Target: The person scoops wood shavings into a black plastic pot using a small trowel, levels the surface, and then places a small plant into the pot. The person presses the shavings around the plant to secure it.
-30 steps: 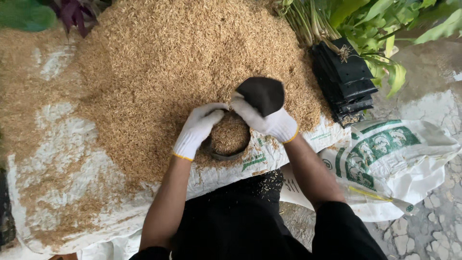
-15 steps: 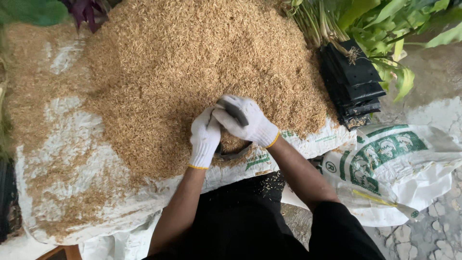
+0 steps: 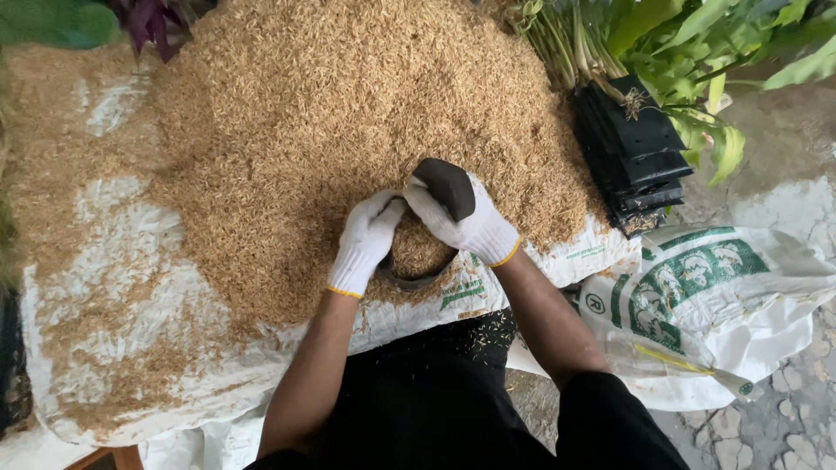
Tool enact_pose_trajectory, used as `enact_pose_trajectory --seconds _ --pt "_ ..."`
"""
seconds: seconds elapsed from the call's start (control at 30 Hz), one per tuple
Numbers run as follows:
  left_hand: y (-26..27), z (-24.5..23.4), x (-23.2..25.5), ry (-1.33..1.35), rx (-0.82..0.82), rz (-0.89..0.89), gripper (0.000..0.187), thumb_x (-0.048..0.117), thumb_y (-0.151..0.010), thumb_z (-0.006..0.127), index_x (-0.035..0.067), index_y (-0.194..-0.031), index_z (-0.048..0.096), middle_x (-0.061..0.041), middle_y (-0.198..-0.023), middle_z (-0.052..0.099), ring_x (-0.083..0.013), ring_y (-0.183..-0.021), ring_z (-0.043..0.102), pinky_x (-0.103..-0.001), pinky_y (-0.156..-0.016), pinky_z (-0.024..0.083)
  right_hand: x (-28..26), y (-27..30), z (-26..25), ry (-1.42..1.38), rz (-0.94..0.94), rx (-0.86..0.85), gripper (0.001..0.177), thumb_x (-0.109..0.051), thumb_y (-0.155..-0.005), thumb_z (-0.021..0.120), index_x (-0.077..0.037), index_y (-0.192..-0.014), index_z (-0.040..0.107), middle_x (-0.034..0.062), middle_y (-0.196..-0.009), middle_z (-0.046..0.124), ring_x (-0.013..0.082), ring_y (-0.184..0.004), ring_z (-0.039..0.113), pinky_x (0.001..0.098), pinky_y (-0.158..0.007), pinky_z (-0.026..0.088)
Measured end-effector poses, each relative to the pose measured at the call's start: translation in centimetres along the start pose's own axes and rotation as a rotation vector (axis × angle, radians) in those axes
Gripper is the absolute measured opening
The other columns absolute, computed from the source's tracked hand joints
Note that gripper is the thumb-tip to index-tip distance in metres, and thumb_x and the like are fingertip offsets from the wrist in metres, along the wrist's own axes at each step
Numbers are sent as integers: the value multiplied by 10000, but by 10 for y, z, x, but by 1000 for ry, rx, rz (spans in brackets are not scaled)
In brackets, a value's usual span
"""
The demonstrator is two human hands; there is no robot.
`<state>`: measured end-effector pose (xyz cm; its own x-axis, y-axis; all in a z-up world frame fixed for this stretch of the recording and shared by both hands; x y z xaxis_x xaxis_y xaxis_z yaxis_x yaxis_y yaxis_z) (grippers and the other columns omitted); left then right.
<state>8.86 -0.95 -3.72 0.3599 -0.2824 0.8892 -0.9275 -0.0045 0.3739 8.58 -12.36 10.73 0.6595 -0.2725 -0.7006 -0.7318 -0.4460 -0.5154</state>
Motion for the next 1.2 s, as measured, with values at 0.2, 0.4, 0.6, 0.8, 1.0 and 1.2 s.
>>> enact_pose_trajectory --seconds 0.2,0.4,0.6,0.8,1.0,1.2 --pt "-8 0 -23 24 118 -111 333 417 -1015 577 243 -1251 735 -83 -1238 727 -335 -1217 641 -485 -1123 394 27 11 20 -25 70 62 107 -101 -999 611 -66 -904 646 159 -694 614 414 -715 676 421 -672 559" --pt "29 -17 3 221 279 218 255 236 -1064 546 135 -1172 754 -153 -1111 753 -341 -1134 681 -487 -1053 468 26 5 26 -4 -224 95 227 85 -978 544 36 -941 762 20 -605 622 63 -709 691 32 -687 466" --pt "35 -29 14 136 103 138 312 258 -950 661 177 -1244 727 -134 -1188 740 -329 -1197 660 -488 -1075 454 -38 -10 -20 223 -42 38 122 -204 -983 691 -81 -986 693 141 -763 678 336 -758 715 372 -736 577" --pt "-2 5 14 39 -98 98 241 254 -988 629 215 -1178 772 -62 -1104 770 -289 -1137 701 -474 -1051 484 -17 -3 -3 2 -48 -25 127 -89 -999 600 -18 -894 602 193 -701 546 466 -700 614 471 -655 535" --pt "-17 3 -27 -55 3 -10 258 393 -1003 582 317 -1193 739 16 -1082 767 -202 -1155 686 -433 -1090 461 34 15 27 -10 7 18 98 -119 -1005 610 -70 -922 627 114 -693 569 416 -685 645 422 -649 557" --pt "8 -9 -13 54 202 -101 293 286 -992 600 192 -1221 757 -125 -1102 773 -359 -1182 667 -536 -1111 398 -16 -7 25 -24 -109 -68 168 -115 -1003 615 -28 -862 587 171 -676 547 452 -653 625 454 -621 539"
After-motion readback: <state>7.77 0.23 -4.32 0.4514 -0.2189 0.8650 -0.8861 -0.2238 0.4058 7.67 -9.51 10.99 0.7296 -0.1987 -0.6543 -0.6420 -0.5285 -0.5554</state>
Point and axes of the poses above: each hand's wrist, its own y-axis away from the middle knuckle, its own z-axis out of the palm, x = y × z, the point moved 10 cm from there along -y, towards the middle knuckle
